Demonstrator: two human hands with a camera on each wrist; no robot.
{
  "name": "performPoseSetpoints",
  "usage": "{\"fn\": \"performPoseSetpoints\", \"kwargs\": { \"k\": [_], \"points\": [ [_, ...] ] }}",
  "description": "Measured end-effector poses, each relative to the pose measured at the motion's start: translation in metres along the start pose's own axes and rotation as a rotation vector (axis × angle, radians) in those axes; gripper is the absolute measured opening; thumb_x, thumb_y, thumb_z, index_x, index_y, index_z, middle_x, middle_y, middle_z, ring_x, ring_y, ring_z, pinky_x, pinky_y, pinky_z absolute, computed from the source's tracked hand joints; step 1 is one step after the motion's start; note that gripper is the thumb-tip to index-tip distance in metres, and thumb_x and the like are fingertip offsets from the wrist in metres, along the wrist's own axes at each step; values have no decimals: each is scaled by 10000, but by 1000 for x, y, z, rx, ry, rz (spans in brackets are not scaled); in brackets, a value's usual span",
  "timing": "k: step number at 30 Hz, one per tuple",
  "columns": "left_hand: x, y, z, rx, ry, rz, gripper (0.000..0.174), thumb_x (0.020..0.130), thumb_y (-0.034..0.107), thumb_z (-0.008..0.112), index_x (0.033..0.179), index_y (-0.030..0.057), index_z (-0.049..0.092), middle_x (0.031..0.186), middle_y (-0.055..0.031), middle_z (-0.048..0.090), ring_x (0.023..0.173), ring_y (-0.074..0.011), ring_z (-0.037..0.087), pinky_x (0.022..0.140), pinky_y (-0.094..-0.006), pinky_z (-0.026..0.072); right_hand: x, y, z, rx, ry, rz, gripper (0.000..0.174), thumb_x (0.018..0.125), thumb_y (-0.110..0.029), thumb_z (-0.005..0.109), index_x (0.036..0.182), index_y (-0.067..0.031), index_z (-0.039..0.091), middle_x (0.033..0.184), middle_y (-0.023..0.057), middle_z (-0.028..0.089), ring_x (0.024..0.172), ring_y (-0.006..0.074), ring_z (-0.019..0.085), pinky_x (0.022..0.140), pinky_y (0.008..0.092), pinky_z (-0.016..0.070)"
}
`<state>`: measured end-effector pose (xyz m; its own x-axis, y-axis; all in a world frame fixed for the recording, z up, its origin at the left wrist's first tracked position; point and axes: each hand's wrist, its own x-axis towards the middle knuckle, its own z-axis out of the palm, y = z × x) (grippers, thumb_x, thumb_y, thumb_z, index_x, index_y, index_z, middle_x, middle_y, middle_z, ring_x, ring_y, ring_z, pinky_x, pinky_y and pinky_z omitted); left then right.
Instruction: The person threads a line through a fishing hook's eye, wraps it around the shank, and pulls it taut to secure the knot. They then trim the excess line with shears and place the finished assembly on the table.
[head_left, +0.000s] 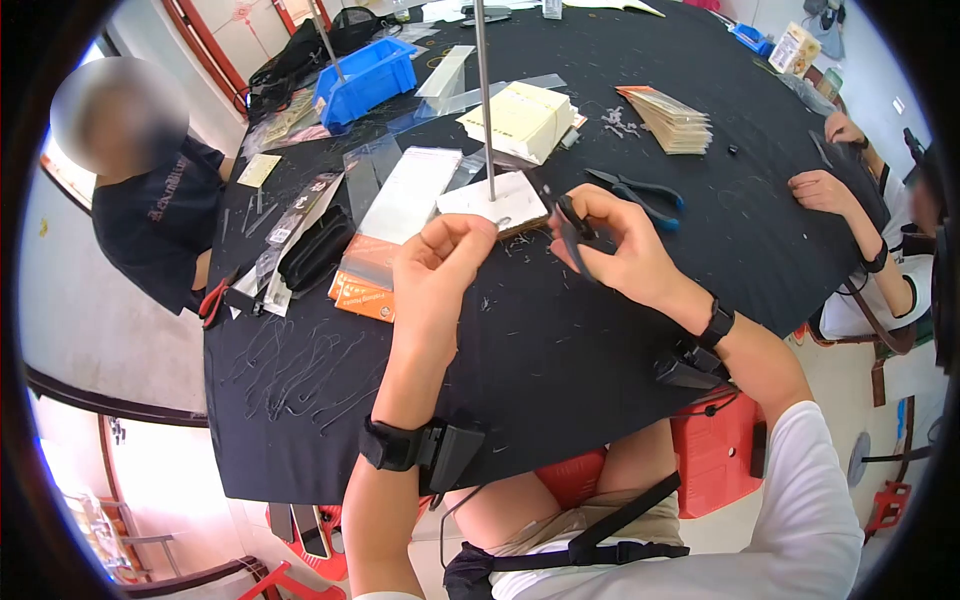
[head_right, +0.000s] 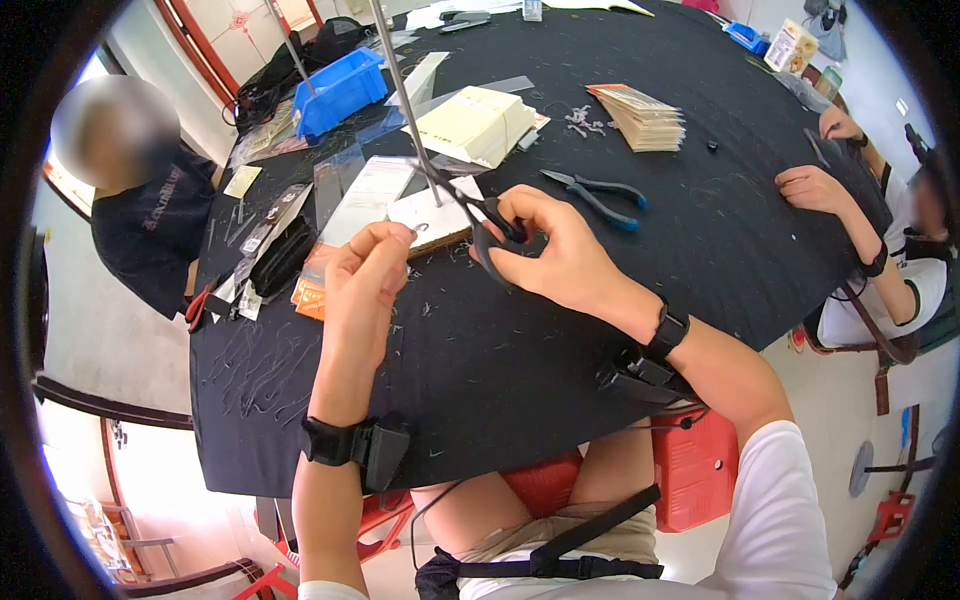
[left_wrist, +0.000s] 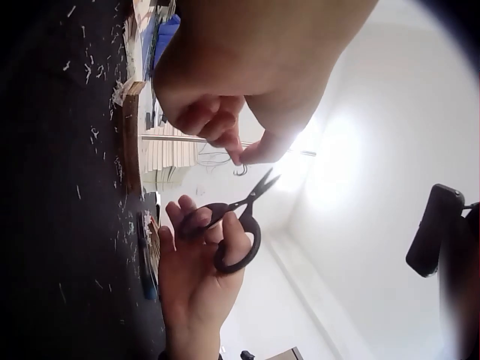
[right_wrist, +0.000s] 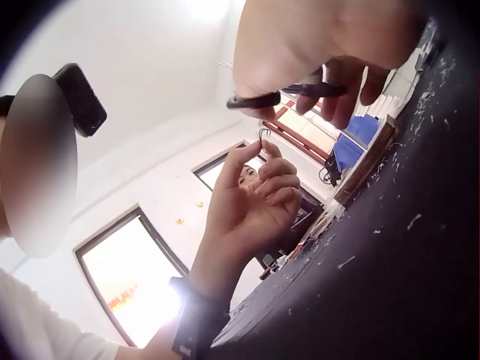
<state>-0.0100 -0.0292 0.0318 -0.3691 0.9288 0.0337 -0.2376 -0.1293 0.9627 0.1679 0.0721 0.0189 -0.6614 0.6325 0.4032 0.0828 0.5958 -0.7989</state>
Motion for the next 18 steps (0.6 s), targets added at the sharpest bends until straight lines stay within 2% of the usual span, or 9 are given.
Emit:
{"fn": "performPoseSetpoints", "kwargs": {
  "k": [2,3,4,6,7,18],
  "points": [
    [-4,3,4,21,-71,-39,113,812,113,617,840,4,621,724,23,569,639,-18,465,573,-164,332,0,2,4,318,29,-4,122,745,-108,645,812,-30,579,830,2,565,723,65,494,626,217,343],
    [-5,4,5,46,-134,-71,115,809,110,620,845,2,626,755,5,595,674,-27,504,608,-162,368,0,7,2,263,6,-39,131,761,-91,634,875,-30,614,925,23,594,788,80,539,664,217,367],
    [-6,4,7,40,-142,-77,115,809,110,620,845,2,626,755,5,595,674,-27,504,608,-162,368,-1,7,2,257,10,-31,131,761,-91,634,875,-30,614,925,23,594,788,80,539,664,217,367],
    [-7,4,11,100,-153,-87,119,815,119,608,858,9,618,701,36,529,577,-13,372,510,-173,259,0,0,5,369,-8,-91,140,758,-82,648,885,-29,623,962,39,587,818,94,547,710,220,386],
    [-7,4,12,99,-156,-90,119,815,119,608,858,9,618,701,36,529,577,-13,372,510,-173,259,-2,-4,5,447,-17,-53,141,752,-61,656,886,-27,626,987,53,582,856,102,546,749,225,392],
    [-8,5,12,212,-172,-120,143,797,141,655,822,1,641,620,25,529,526,-24,402,475,-170,276,-2,-1,3,333,-46,-96,144,733,-63,669,864,-21,628,991,53,575,864,106,541,750,233,393]
  ]
}}
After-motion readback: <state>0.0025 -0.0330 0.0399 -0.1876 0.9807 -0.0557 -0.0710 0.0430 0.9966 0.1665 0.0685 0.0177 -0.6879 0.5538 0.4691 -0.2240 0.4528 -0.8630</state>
